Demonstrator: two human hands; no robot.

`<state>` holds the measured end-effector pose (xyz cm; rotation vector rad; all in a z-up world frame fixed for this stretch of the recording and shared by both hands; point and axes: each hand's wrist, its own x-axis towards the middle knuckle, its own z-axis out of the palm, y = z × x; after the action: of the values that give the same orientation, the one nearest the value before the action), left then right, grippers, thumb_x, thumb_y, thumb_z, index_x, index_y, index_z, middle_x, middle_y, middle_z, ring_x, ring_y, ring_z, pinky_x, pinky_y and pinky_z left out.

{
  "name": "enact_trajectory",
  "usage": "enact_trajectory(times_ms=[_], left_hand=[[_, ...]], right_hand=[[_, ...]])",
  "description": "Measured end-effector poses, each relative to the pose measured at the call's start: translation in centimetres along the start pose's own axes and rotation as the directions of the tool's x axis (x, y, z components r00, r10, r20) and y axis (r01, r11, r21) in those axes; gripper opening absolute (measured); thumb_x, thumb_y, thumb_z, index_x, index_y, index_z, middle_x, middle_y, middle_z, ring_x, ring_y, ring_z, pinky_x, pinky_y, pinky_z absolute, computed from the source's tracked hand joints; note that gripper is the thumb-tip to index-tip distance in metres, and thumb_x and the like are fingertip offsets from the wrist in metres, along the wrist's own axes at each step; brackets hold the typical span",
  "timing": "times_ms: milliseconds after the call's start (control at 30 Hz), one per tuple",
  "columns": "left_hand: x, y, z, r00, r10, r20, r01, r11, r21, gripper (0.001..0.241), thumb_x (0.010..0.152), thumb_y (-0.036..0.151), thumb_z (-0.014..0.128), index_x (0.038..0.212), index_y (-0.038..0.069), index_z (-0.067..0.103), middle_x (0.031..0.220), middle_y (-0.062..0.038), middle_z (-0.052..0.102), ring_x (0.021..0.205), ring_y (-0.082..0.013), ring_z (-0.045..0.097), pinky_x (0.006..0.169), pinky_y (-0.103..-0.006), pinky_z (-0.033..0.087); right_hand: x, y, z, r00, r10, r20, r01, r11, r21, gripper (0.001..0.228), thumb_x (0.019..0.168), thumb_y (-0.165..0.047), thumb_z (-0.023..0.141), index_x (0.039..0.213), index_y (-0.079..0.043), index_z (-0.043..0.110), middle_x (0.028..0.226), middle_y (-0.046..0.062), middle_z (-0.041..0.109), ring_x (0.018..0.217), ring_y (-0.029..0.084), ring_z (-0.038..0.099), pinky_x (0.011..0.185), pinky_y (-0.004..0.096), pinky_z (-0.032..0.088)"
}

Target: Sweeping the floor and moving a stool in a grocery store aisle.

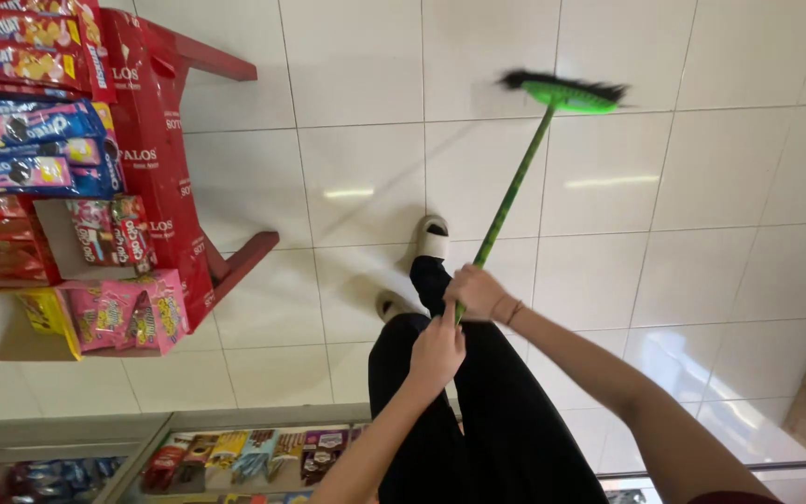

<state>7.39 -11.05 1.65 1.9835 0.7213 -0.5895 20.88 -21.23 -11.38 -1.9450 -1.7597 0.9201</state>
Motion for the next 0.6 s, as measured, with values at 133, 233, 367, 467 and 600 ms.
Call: enact_trajectory(times_ms=[133,233,367,467,600], left_hand=[[12.1,2.2,6.6,0.986,0.146,-0.076,-0.117,0.945,0.305,0.071,0.093,0.007,0.063,0.154,-0.007,0.032,0.091,-0.022,0.065,0.061,-0.0306,0.071,0.051,-0.0374,0.060],[17.3,3.1,11.3,0.957,0.165,-0.238,-0.057,0.913,0.404,0.059,0.097,0.006,0.062,0.150,-0.009,0.043,0.087,-0.018,0.066,0.061,-0.0250,0.071,0.052,-0.0336,0.059],[13.1,-1.2,12.2,0.943,0.036,-0.331,0.080,0.940,0.332,0.052,0.094,0.009,0.062,0.142,-0.005,0.051,0.085,-0.017,0.066,0.060,-0.0258,0.071,0.050,-0.0344,0.059],[3.7,-5.9,11.3,0.961,-0.087,-0.262,0.146,0.965,0.217,0.067,0.092,0.007,0.057,0.156,0.006,0.037,0.094,-0.019,0.067,0.069,-0.0348,0.073,0.058,-0.0438,0.061],[-11.1,-9.8,13.7,0.948,-0.284,-0.144,0.315,0.900,0.301,0.064,0.092,0.010,0.054,0.154,0.004,0.037,0.097,-0.021,0.068,0.074,-0.0367,0.074,0.064,-0.0464,0.061]], right_hand=[[0.8,10.7,-5.3,0.975,0.214,-0.057,-0.221,0.926,-0.305,0.011,0.079,-0.021,0.072,0.074,-0.011,0.072,0.080,0.005,0.068,0.095,0.024,0.064,0.108,0.047,0.043],[1.2,16.1,-3.9,0.981,0.190,-0.048,-0.196,0.929,-0.314,0.013,0.083,-0.024,0.071,0.081,-0.011,0.073,0.089,0.006,0.068,0.105,0.025,0.063,0.112,0.044,0.039],[2.6,13.4,0.7,0.932,0.252,0.262,-0.141,0.915,-0.379,0.021,0.092,-0.030,0.068,0.084,-0.013,0.075,0.091,0.006,0.071,0.106,0.025,0.063,0.111,0.044,0.041],[3.1,5.8,5.9,0.887,0.132,0.443,0.073,0.907,-0.416,0.023,0.094,-0.036,0.064,0.089,-0.018,0.076,0.090,0.007,0.073,0.103,0.026,0.065,0.117,0.051,0.035],[-1.3,-6.1,13.8,0.908,-0.119,0.402,0.218,0.953,-0.212,0.025,0.074,-0.037,0.072,0.078,-0.013,0.076,0.085,0.007,0.071,0.100,0.029,0.064,0.105,0.048,0.038]])
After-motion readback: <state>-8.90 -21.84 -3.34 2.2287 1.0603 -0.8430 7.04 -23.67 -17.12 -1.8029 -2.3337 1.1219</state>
